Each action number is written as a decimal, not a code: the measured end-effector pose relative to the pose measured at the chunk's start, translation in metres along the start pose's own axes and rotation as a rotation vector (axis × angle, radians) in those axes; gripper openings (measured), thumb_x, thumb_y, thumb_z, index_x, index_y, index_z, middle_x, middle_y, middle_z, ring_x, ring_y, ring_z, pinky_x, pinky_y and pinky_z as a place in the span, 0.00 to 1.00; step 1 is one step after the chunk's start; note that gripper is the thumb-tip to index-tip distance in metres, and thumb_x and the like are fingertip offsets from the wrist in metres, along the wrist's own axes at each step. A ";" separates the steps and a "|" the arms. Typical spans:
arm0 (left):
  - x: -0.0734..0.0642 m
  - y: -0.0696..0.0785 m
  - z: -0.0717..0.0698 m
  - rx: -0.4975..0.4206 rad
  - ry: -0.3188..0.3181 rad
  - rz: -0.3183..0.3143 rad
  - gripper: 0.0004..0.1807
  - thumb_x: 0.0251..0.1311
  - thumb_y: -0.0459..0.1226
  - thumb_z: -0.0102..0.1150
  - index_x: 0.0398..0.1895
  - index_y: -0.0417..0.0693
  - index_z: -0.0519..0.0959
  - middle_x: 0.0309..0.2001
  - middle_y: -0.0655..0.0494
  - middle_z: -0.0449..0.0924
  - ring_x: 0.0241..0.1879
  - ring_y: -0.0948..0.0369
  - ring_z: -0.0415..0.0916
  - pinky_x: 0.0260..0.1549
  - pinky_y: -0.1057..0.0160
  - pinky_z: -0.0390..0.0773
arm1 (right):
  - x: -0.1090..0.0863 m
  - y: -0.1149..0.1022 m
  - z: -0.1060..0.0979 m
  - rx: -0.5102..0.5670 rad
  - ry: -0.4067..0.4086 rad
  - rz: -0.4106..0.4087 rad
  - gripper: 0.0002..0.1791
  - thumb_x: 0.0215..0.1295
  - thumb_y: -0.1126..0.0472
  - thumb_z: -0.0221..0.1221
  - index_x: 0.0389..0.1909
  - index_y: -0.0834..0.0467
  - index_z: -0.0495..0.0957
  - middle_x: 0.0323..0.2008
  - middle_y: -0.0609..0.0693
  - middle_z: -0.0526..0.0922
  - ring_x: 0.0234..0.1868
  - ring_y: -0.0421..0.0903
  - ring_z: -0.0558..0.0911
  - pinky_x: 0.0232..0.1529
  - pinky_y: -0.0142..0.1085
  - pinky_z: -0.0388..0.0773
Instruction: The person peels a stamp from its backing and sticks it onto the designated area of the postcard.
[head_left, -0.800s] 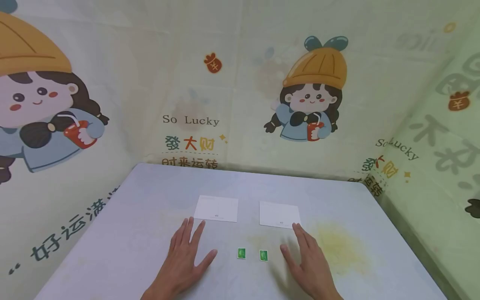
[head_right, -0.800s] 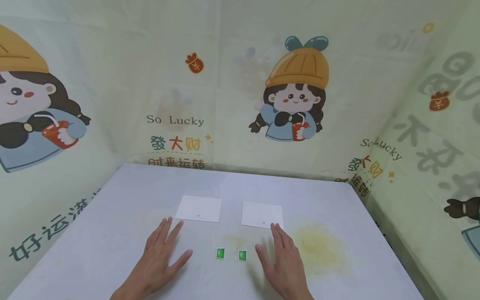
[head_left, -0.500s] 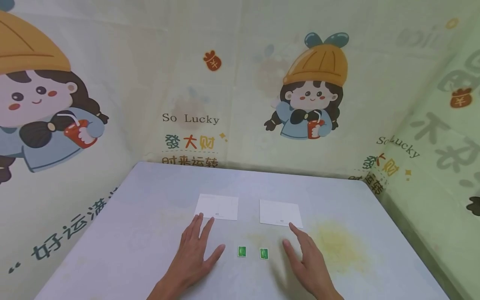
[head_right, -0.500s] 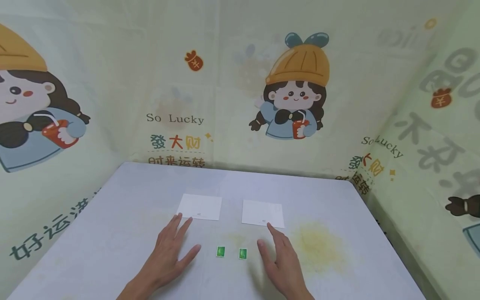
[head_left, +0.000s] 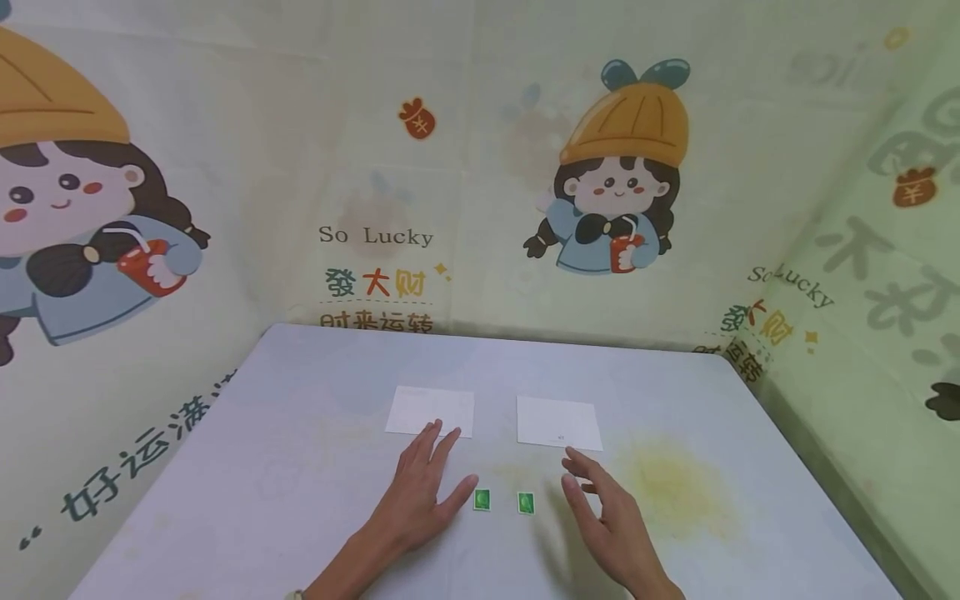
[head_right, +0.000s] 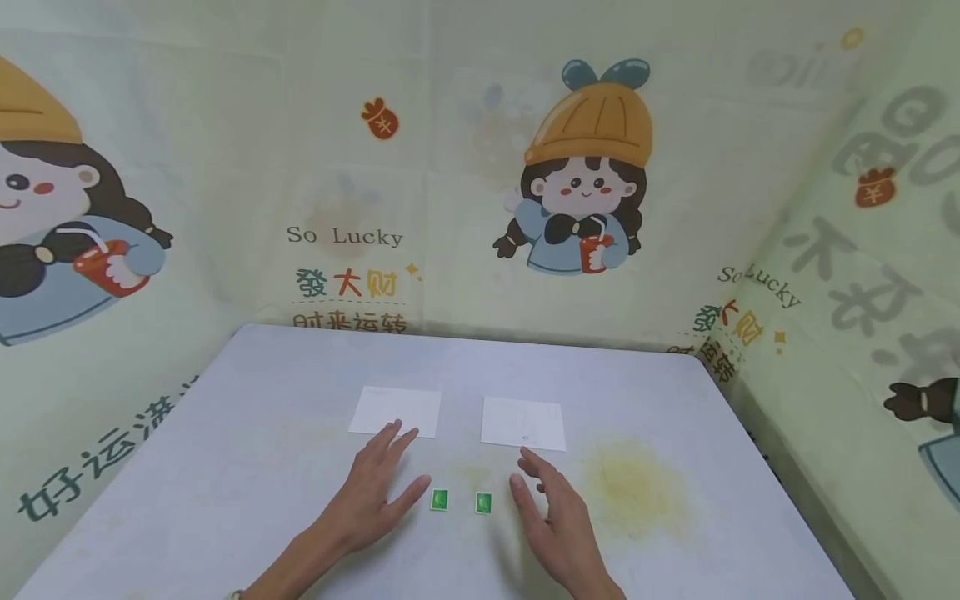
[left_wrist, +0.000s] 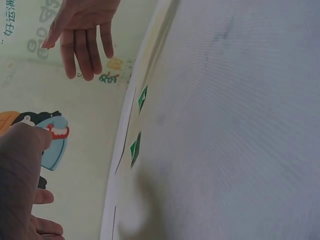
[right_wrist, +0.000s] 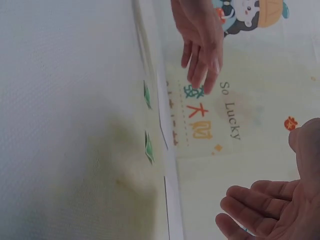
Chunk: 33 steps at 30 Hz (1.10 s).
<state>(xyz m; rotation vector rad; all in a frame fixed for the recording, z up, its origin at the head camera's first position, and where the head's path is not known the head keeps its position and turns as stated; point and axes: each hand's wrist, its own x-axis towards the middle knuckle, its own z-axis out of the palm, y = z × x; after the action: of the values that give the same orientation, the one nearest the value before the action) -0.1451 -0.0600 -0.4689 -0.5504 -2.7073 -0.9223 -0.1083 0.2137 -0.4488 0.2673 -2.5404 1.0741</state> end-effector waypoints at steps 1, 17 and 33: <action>0.002 0.001 0.001 -0.009 -0.006 0.000 0.37 0.69 0.54 0.59 0.75 0.45 0.66 0.76 0.36 0.60 0.77 0.42 0.54 0.70 0.37 0.59 | 0.000 -0.001 0.000 0.019 -0.006 0.011 0.19 0.75 0.57 0.59 0.64 0.54 0.78 0.51 0.48 0.88 0.45 0.43 0.86 0.40 0.40 0.83; 0.029 0.008 0.020 -0.025 -0.081 0.028 0.36 0.71 0.55 0.55 0.74 0.43 0.67 0.76 0.36 0.60 0.77 0.41 0.53 0.71 0.36 0.58 | 0.003 -0.007 0.003 0.061 -0.117 0.157 0.04 0.68 0.53 0.67 0.38 0.47 0.85 0.22 0.38 0.83 0.23 0.33 0.75 0.29 0.29 0.74; 0.055 0.011 0.033 -0.036 -0.153 -0.025 0.34 0.71 0.52 0.55 0.75 0.46 0.66 0.77 0.40 0.59 0.77 0.43 0.53 0.71 0.38 0.60 | 0.011 0.000 0.014 0.055 -0.229 0.185 0.08 0.63 0.54 0.71 0.39 0.53 0.85 0.19 0.37 0.78 0.20 0.33 0.73 0.24 0.28 0.71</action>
<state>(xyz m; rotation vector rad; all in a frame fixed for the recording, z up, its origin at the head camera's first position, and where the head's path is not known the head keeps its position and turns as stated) -0.1931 -0.0159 -0.4706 -0.6198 -2.8442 -0.9744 -0.1223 0.2033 -0.4534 0.1808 -2.7862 1.2482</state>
